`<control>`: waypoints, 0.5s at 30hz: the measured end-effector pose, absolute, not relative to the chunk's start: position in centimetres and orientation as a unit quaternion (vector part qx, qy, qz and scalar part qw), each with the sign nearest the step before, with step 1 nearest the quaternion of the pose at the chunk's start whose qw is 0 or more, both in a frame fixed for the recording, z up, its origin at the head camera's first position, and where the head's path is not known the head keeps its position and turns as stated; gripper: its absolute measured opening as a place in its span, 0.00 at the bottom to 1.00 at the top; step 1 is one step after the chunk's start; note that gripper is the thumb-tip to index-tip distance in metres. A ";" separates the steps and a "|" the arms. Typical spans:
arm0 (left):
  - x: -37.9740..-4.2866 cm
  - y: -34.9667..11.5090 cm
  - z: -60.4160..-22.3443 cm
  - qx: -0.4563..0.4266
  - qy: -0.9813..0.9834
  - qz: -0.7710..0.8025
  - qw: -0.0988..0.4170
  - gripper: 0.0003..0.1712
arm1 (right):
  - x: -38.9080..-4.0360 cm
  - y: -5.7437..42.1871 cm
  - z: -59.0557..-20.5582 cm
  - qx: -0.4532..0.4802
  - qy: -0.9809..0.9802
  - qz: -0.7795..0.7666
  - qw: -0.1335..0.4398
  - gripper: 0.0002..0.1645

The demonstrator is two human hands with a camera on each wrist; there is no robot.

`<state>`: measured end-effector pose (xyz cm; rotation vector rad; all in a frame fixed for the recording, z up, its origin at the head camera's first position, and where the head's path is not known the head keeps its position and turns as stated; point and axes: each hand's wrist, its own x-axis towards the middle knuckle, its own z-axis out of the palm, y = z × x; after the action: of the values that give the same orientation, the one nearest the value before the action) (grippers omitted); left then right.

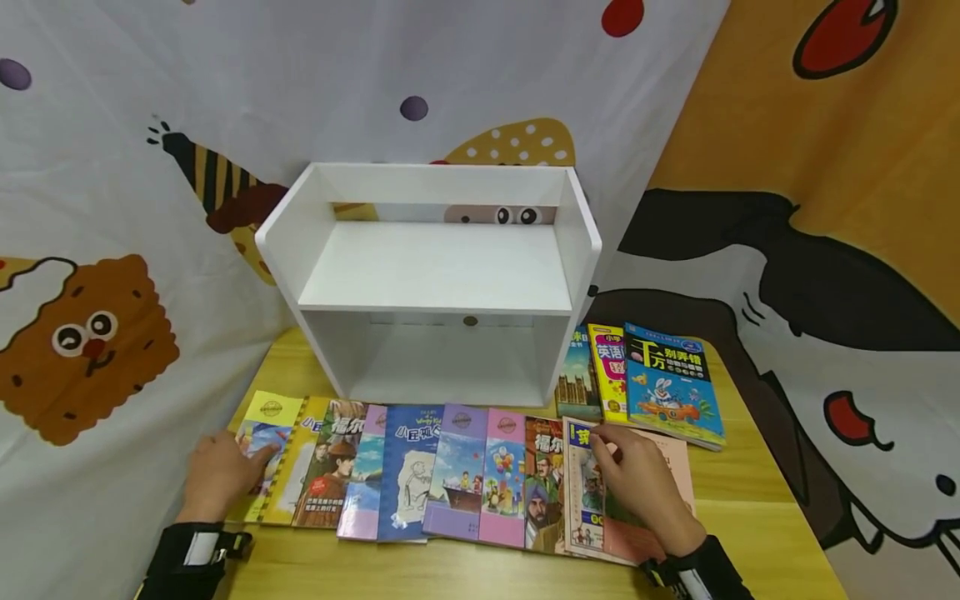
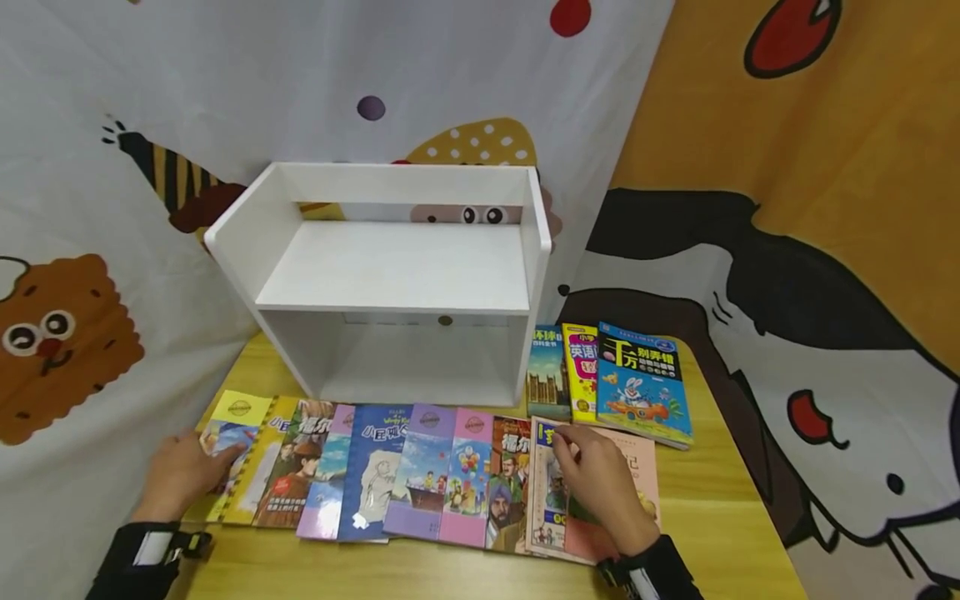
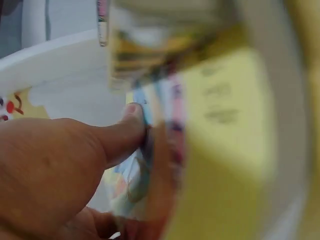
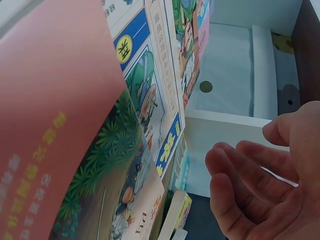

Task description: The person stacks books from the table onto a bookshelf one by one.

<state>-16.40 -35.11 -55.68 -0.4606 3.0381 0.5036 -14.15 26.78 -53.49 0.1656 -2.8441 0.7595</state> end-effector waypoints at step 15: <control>-16.1 -30.8 -49.4 -0.083 0.962 0.144 -0.218 0.17 | -13.9 26.2 -53.2 0.063 -0.959 0.253 0.111 0.23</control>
<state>-16.06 -30.77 -49.37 -0.3027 3.5283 0.5289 -13.91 26.15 -53.24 0.1840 -2.8176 0.7420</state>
